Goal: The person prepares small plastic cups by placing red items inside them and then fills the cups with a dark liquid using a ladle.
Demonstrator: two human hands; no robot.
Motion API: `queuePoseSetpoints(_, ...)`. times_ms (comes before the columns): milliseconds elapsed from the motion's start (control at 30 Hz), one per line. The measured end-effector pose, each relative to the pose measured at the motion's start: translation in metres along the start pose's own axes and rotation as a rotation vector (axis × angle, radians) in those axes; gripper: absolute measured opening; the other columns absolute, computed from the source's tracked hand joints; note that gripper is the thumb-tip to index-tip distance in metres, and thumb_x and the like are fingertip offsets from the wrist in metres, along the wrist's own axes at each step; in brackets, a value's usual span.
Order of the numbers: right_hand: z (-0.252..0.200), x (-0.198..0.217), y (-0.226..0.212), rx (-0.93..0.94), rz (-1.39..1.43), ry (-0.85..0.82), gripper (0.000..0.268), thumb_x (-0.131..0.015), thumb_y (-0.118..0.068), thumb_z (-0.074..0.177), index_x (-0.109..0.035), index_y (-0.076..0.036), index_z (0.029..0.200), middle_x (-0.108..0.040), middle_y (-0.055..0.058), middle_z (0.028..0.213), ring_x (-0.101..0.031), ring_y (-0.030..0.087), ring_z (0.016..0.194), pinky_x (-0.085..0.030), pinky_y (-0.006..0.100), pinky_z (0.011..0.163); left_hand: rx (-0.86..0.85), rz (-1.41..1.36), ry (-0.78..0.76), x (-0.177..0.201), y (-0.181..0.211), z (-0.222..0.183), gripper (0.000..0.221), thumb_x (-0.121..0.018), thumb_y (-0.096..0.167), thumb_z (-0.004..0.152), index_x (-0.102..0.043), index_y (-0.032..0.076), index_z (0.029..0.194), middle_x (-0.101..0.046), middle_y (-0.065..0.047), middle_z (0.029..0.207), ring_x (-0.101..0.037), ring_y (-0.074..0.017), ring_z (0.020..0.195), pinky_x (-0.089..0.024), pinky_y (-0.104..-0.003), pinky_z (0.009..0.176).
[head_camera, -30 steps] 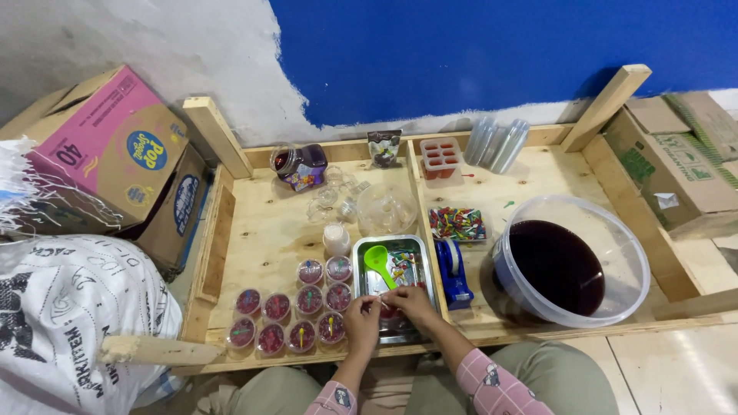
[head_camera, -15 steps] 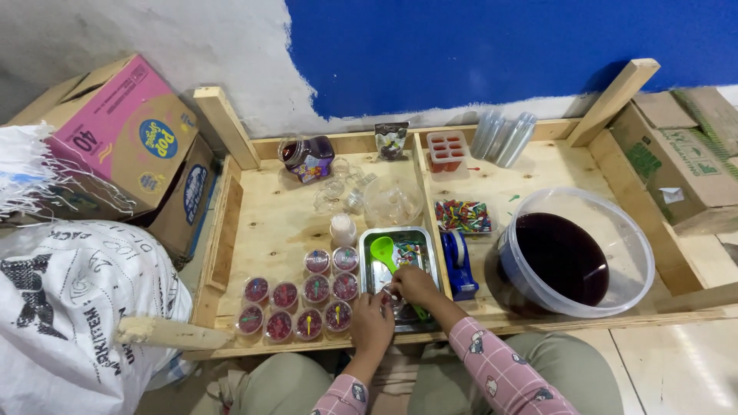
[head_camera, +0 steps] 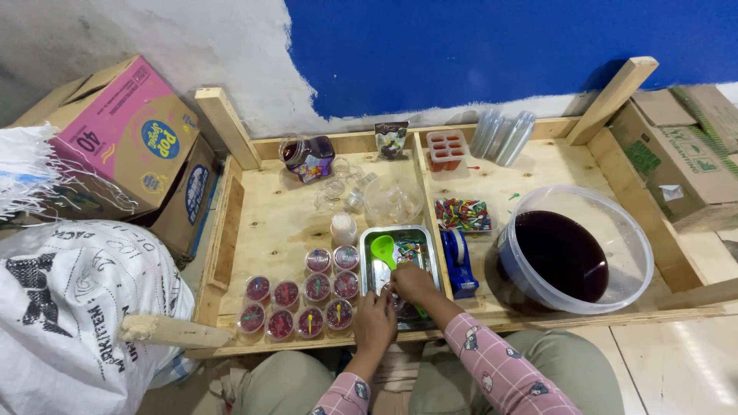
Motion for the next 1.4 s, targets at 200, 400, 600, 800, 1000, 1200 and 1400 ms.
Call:
queuePoseSetpoints(200,-0.002,0.002,-0.015,0.091,-0.044,0.075,0.018,-0.07,-0.025,0.079,-0.076,-0.008,0.082,-0.07,0.009,0.093,-0.062,0.032,0.096,-0.052,0.042,0.082,0.005,0.033,-0.146,-0.004,0.004,0.002,0.028,-0.062,0.018,0.089,-0.071,0.01,0.115,-0.057,-0.012,0.097,-0.056,-0.0318,0.086,-0.054,-0.044,0.063)
queuePoseSetpoints(400,0.001,-0.005,-0.014,0.088,-0.122,0.18,0.019,-0.075,-0.024,0.074,-0.077,-0.006,0.078,-0.072,0.012,0.089,-0.066,0.032,0.088,-0.055,0.043,0.073,-0.023,0.052,-0.133,-0.014,0.0,0.003,0.03,-0.065,0.016,0.082,-0.072,0.005,0.11,-0.055,-0.016,0.105,-0.056,-0.0365,0.094,-0.056,-0.046,0.063)
queuePoseSetpoints(600,0.003,-0.01,0.003,-0.088,-0.095,0.122,0.035,-0.079,-0.037,0.072,-0.076,-0.003,0.08,-0.072,0.018,0.084,-0.07,0.039,0.075,-0.055,0.049,0.064,-0.098,0.115,-0.117,-0.017,0.002,0.003,0.035,-0.069,0.018,0.081,-0.071,0.002,0.112,-0.055,-0.016,0.102,-0.056,-0.0356,0.088,-0.054,-0.042,0.056)
queuePoseSetpoints(800,-0.003,-0.011,0.017,-0.246,0.173,0.167,0.044,-0.084,-0.027,0.07,-0.063,-0.006,0.102,-0.07,0.017,0.099,-0.07,0.039,0.086,-0.056,0.048,0.077,-0.077,0.145,-0.153,-0.02,0.0,0.001,0.043,-0.067,0.021,0.082,-0.067,0.008,0.123,-0.055,-0.016,0.108,-0.057,-0.0355,0.092,-0.056,-0.045,0.063)
queuePoseSetpoints(1000,-0.011,-0.02,0.026,-0.372,0.379,0.145,0.035,-0.085,-0.035,0.069,-0.074,-0.009,0.089,-0.074,0.009,0.091,-0.07,0.028,0.085,-0.054,0.037,0.083,-0.08,0.082,-0.08,0.005,0.013,-0.001,0.046,-0.069,0.021,0.082,-0.057,0.008,0.124,-0.052,-0.014,0.109,-0.055,-0.0338,0.096,-0.056,-0.044,0.065)
queuePoseSetpoints(1200,-0.016,-0.028,0.037,-0.454,0.512,0.175,0.013,-0.08,-0.021,0.072,-0.071,-0.013,0.078,-0.073,0.003,0.074,-0.068,0.022,0.073,-0.055,0.032,0.077,-0.059,0.1,-0.13,-0.02,-0.001,-0.001,0.05,-0.061,0.019,0.082,-0.059,0.012,0.132,-0.052,-0.017,0.112,-0.052,-0.0387,0.097,-0.055,-0.047,0.066)
queuePoseSetpoints(1400,-0.015,-0.058,0.057,-0.574,0.639,0.2,0.018,-0.086,-0.017,0.076,-0.07,-0.01,0.081,-0.071,0.005,0.078,-0.067,0.021,0.076,-0.055,0.032,0.078,0.012,0.027,-0.302,-0.016,-0.003,-0.005,0.06,-0.06,0.027,0.089,-0.047,0.022,0.148,-0.048,-0.02,0.132,-0.049,-0.0428,0.116,-0.053,-0.052,0.087)
Point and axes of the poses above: each hand's wrist, its own z-axis towards the middle knuckle, its own x-axis out of the back of the hand, y = z × x, the point moved 7 cm from there along z, towards the middle knuckle
